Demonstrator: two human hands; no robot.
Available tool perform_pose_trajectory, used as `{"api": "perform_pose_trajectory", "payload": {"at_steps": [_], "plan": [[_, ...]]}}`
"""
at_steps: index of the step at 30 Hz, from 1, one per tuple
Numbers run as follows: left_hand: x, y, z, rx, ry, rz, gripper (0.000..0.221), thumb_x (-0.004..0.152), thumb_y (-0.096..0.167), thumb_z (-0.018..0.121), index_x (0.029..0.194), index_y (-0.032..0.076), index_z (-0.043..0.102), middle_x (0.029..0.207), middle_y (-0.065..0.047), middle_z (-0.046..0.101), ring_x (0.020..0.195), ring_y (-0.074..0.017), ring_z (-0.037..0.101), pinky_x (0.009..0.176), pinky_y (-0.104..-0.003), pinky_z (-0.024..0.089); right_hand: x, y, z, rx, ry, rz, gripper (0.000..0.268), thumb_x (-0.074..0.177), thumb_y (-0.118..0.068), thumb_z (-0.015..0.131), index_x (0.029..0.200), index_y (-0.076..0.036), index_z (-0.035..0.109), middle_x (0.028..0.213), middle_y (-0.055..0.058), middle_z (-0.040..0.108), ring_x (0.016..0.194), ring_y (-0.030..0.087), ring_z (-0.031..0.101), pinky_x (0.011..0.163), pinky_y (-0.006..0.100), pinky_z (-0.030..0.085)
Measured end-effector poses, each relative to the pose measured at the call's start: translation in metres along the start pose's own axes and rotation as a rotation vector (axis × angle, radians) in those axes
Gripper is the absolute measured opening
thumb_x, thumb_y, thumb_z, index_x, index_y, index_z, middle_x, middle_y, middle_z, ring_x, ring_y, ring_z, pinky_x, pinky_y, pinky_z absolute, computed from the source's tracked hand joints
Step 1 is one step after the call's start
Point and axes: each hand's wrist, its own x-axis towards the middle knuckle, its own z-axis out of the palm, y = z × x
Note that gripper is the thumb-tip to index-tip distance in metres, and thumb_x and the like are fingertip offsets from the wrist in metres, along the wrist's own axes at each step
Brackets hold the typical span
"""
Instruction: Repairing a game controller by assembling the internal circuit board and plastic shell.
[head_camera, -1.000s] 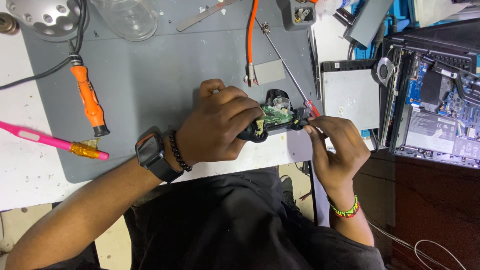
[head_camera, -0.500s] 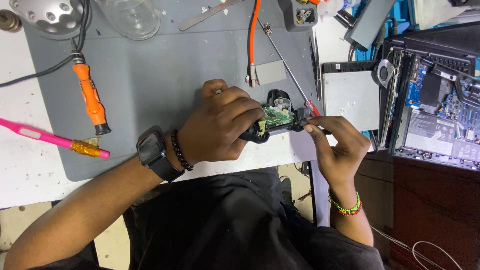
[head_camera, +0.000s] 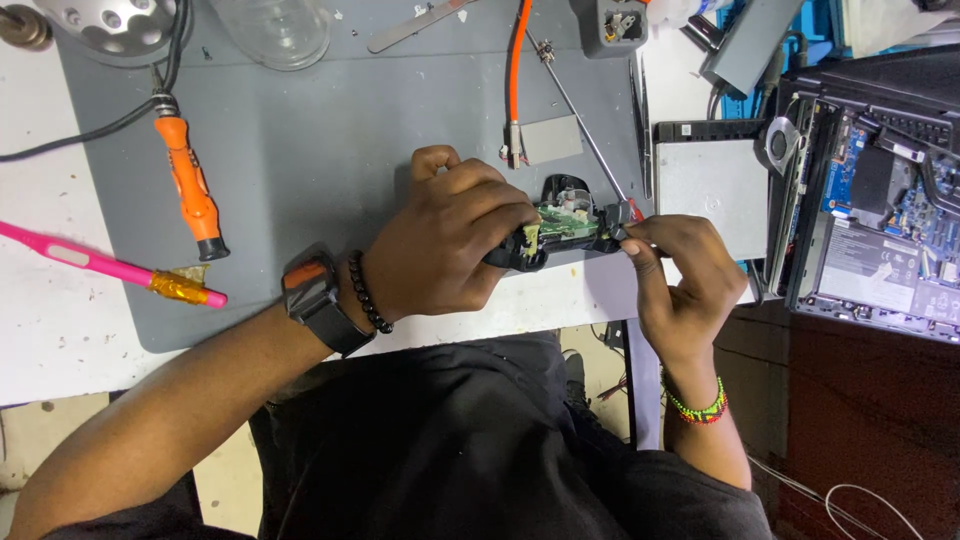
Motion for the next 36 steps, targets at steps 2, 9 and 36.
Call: {"api": "perform_pose_trajectory", "payload": {"at_steps": [2, 9, 36], "plan": [[-0.002, -0.002, 0.002, -0.005, 0.009, -0.003, 0.035, 0.073, -0.002, 0.062, 0.104, 0.001, 0.075, 0.095, -0.01, 0.071, 0.094, -0.0279, 0.064, 0.091, -0.046, 0.028, -0.002, 0.004, 0.0, 0.002, 0.001, 0.001, 0.006, 0.1, -0.002, 0.077, 0.097, 0.004, 0.075, 0.088, 0.016, 0.073, 0.083, 0.04, 0.071, 0.069, 0.042, 0.053], [-0.002, -0.001, 0.003, -0.027, 0.02, -0.028, 0.036, 0.073, -0.001, 0.061, 0.106, -0.001, 0.075, 0.097, -0.011, 0.072, 0.094, -0.0281, 0.064, 0.091, -0.046, 0.027, 0.0, 0.008, -0.001, 0.024, -0.007, -0.007, 0.009, 0.101, -0.003, 0.077, 0.097, 0.006, 0.075, 0.086, 0.018, 0.073, 0.082, 0.041, 0.071, 0.069, 0.043, 0.053], [-0.001, -0.002, -0.001, -0.044, -0.029, -0.043, 0.026, 0.081, 0.007, 0.072, 0.106, -0.002, 0.074, 0.096, -0.012, 0.072, 0.094, -0.0293, 0.066, 0.09, -0.048, 0.028, 0.017, 0.008, -0.015, -0.034, -0.173, -0.139, 0.008, 0.099, 0.003, 0.077, 0.097, 0.008, 0.071, 0.087, 0.02, 0.07, 0.075, 0.044, 0.067, 0.069, 0.049, 0.054]]}}
